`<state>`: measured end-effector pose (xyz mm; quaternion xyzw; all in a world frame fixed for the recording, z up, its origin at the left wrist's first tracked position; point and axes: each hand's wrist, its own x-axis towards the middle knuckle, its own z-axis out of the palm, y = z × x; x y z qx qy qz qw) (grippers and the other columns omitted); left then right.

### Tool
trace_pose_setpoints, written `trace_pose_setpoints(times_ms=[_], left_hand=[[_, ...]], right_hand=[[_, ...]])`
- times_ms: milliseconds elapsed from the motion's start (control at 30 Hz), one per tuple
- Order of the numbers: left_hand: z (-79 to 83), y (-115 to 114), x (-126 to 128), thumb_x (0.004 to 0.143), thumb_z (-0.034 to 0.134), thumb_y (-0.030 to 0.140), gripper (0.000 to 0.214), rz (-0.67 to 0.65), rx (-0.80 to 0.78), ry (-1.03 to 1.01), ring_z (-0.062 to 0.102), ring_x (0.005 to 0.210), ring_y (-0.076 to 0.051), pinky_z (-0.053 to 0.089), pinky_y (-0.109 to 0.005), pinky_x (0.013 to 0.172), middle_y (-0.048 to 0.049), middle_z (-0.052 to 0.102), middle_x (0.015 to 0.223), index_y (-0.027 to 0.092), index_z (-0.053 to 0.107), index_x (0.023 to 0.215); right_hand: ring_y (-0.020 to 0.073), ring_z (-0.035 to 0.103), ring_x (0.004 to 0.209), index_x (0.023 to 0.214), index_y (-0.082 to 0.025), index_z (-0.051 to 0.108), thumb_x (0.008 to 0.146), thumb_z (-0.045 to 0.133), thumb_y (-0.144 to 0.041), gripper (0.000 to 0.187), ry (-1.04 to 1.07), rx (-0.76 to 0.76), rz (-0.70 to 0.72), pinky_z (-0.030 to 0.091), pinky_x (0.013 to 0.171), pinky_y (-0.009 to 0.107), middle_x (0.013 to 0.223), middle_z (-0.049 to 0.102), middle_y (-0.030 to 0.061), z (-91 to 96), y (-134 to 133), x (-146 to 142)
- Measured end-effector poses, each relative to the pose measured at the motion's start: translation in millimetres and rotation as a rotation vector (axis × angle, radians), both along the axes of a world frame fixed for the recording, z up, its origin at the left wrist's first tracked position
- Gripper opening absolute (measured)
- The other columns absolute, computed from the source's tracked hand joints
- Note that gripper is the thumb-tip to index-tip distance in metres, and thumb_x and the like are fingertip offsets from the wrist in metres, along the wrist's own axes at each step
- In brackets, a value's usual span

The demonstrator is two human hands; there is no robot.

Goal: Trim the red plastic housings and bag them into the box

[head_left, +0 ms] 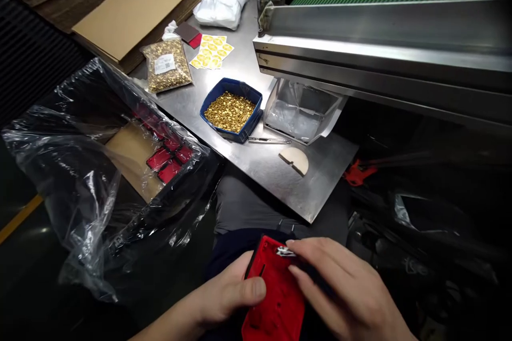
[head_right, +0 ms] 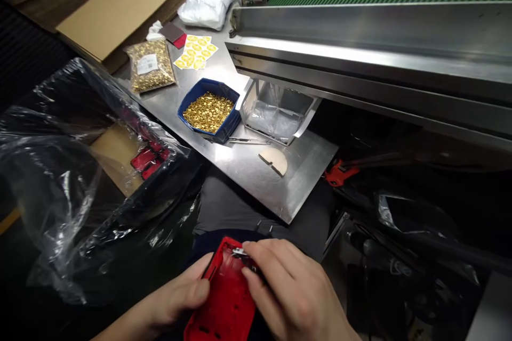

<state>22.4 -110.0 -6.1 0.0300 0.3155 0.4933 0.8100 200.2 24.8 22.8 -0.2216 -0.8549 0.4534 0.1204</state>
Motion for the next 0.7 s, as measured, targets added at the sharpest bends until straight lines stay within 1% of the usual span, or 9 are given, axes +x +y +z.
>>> trace_pose_setpoints(times_ms=[67, 133, 233, 367, 533, 600, 700], left_hand=[[3.0, 1.5, 0.1, 0.079, 0.077, 0.059, 0.073, -0.024, 0.021, 0.019, 0.068, 0.098, -0.025, 0.049, -0.027, 0.084, -0.0151, 0.070, 0.111, 0.011, 0.060, 0.131], [3.7, 0.6, 0.2, 0.081, 0.076, 0.059, 0.069, -0.044, 0.049, 0.021, 0.068, 0.097, -0.023, 0.048, -0.025, 0.084, -0.0137, 0.069, 0.110, 0.012, 0.061, 0.130], [2.2, -1.9, -0.4, 0.084, 0.074, 0.057, 0.066, -0.038, 0.070, 0.024, 0.066, 0.097, -0.021, 0.047, -0.025, 0.086, -0.0116, 0.069, 0.108, 0.015, 0.059, 0.132], [1.1, -0.8, -2.4, 0.084, 0.072, 0.060, 0.068, -0.057, 0.099, 0.045, 0.065, 0.093, -0.021, 0.047, -0.025, 0.083, -0.0108, 0.067, 0.102, 0.014, 0.058, 0.132], [2.4, 2.9, -4.4, 0.084, 0.070, 0.063, 0.068, -0.087, 0.112, 0.090, 0.059, 0.081, -0.016, 0.046, -0.023, 0.077, -0.0103, 0.065, 0.097, 0.010, 0.062, 0.126], [2.5, 3.1, -4.1, 0.083, 0.070, 0.064, 0.068, -0.092, 0.106, 0.099, 0.057, 0.080, -0.016, 0.045, -0.023, 0.076, -0.0100, 0.064, 0.096, 0.009, 0.062, 0.124], [2.4, 2.9, -3.0, 0.083, 0.070, 0.065, 0.066, -0.101, 0.096, 0.102, 0.056, 0.081, -0.018, 0.044, -0.026, 0.077, -0.0079, 0.062, 0.088, 0.009, 0.064, 0.118]], right_hand=[[0.0207, 0.069, 0.096, 0.131, -0.021, 0.061, 0.096, 0.057, -0.016, 0.035, -0.001, 0.081, 0.059, 0.061, 0.082, 0.031, 0.111, 0.073, 0.0071, 0.8, 0.9, -5.7], [0.0194, 0.069, 0.095, 0.129, -0.016, 0.062, 0.098, 0.054, -0.014, 0.032, 0.023, 0.154, 0.077, 0.061, 0.082, 0.031, 0.110, 0.073, 0.0083, -0.9, 3.0, -8.7], [0.0184, 0.069, 0.092, 0.124, -0.011, 0.065, 0.099, 0.054, -0.014, 0.028, 0.059, 0.219, 0.102, 0.060, 0.079, 0.030, 0.107, 0.073, 0.0093, -2.9, 4.4, -10.5], [0.0197, 0.069, 0.090, 0.123, -0.006, 0.066, 0.099, 0.057, -0.014, 0.027, 0.063, 0.289, 0.126, 0.060, 0.076, 0.031, 0.104, 0.073, 0.0115, -3.4, 2.9, -11.6], [0.0248, 0.071, 0.093, 0.124, -0.001, 0.065, 0.097, 0.058, -0.012, 0.030, 0.051, 0.404, 0.162, 0.062, 0.074, 0.036, 0.106, 0.074, 0.0160, -2.6, 0.1, -10.3], [0.0252, 0.071, 0.094, 0.124, 0.000, 0.066, 0.098, 0.057, -0.011, 0.029, 0.043, 0.440, 0.162, 0.063, 0.075, 0.036, 0.106, 0.074, 0.0168, -2.6, -1.8, -8.9], [0.0257, 0.073, 0.095, 0.122, 0.000, 0.066, 0.098, 0.057, -0.011, 0.028, 0.028, 0.504, 0.157, 0.064, 0.076, 0.036, 0.108, 0.075, 0.0177, -3.9, -5.2, -6.7]])
